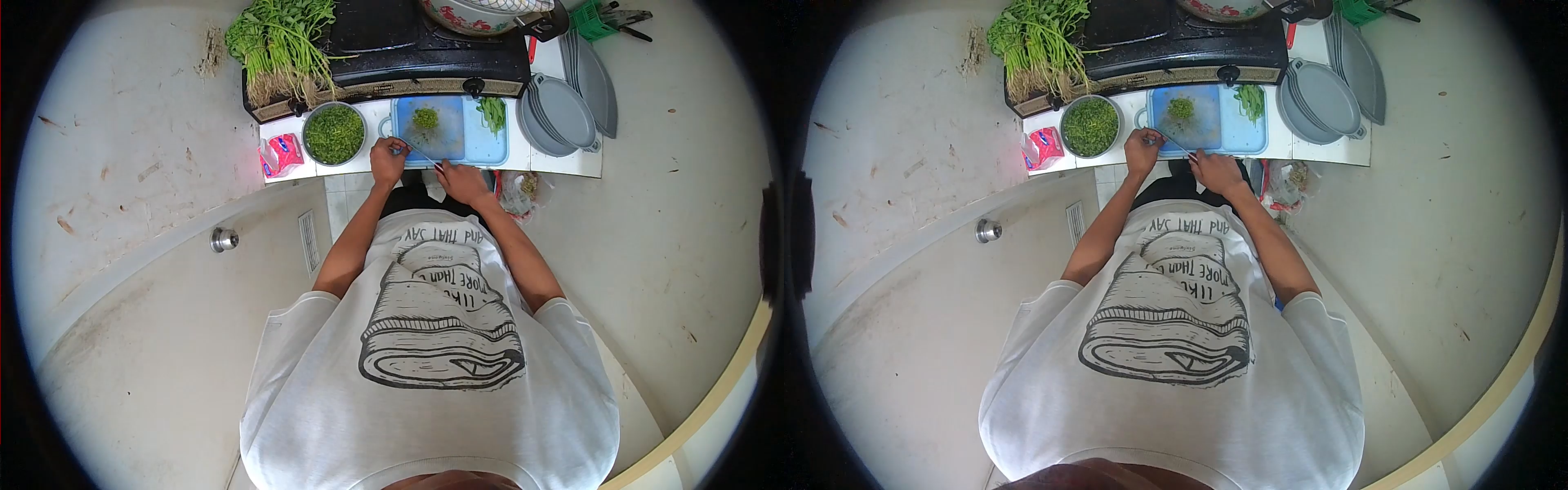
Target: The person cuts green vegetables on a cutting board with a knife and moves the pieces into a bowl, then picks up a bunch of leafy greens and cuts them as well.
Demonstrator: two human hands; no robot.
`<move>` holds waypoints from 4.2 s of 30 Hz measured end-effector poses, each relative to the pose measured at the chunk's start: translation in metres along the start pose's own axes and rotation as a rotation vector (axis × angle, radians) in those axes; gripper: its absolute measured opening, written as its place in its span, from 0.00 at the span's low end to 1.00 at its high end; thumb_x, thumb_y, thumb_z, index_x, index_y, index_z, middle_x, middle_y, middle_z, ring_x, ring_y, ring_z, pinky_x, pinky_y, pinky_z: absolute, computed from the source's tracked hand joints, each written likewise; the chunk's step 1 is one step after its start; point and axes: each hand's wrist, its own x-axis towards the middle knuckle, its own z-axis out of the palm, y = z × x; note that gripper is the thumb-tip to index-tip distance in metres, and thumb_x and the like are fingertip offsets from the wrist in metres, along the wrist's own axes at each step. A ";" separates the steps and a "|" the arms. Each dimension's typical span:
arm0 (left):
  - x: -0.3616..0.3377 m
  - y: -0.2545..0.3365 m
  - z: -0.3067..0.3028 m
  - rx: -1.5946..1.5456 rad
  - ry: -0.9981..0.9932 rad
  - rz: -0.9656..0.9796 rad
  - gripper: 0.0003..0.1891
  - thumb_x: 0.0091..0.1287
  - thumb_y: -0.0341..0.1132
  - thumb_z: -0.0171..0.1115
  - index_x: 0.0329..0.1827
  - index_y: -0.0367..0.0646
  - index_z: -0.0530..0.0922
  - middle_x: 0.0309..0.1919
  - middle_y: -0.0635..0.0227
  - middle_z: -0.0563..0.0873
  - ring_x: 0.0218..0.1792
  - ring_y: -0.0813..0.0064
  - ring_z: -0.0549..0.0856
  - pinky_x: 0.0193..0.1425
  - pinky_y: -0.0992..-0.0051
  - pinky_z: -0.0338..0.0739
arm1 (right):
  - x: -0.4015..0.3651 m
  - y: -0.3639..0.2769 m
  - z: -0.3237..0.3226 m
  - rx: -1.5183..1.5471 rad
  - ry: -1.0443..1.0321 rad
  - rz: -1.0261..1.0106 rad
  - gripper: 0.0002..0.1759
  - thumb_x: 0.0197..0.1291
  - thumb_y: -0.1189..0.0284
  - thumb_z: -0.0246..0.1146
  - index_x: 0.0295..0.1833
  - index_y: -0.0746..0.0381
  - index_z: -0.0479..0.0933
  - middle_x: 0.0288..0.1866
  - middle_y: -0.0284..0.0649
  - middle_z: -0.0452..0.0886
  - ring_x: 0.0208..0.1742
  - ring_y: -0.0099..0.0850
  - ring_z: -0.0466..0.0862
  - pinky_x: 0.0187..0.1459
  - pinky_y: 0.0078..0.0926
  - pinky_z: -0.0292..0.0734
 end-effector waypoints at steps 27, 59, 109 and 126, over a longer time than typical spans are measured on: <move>0.013 0.002 -0.012 0.065 -0.122 -0.100 0.11 0.51 0.34 0.83 0.33 0.42 0.89 0.31 0.63 0.91 0.35 0.67 0.90 0.46 0.69 0.83 | -0.003 0.007 -0.020 -0.011 -0.134 0.009 0.24 0.77 0.53 0.53 0.57 0.64 0.77 0.35 0.56 0.87 0.39 0.58 0.88 0.44 0.58 0.83; 0.009 -0.005 -0.007 0.001 -0.135 -0.266 0.13 0.54 0.37 0.82 0.32 0.38 0.87 0.27 0.64 0.90 0.30 0.72 0.89 0.41 0.73 0.82 | -0.014 0.000 -0.008 0.001 -0.005 0.000 0.25 0.76 0.54 0.53 0.56 0.66 0.78 0.35 0.58 0.87 0.39 0.57 0.89 0.42 0.56 0.85; -0.002 0.053 -0.028 0.225 -0.593 0.553 0.32 0.68 0.31 0.64 0.77 0.59 0.72 0.36 0.59 0.87 0.34 0.56 0.88 0.39 0.59 0.83 | -0.008 0.009 -0.033 0.072 0.305 0.065 0.12 0.66 0.62 0.66 0.44 0.61 0.82 0.42 0.46 0.89 0.40 0.48 0.89 0.40 0.46 0.84; 0.039 0.050 -0.041 0.346 -0.619 0.400 0.36 0.68 0.35 0.62 0.81 0.65 0.67 0.29 0.54 0.87 0.34 0.51 0.89 0.43 0.54 0.84 | -0.049 0.054 -0.017 0.153 0.259 0.093 0.20 0.72 0.56 0.62 0.54 0.61 0.80 0.49 0.46 0.85 0.51 0.47 0.85 0.50 0.50 0.77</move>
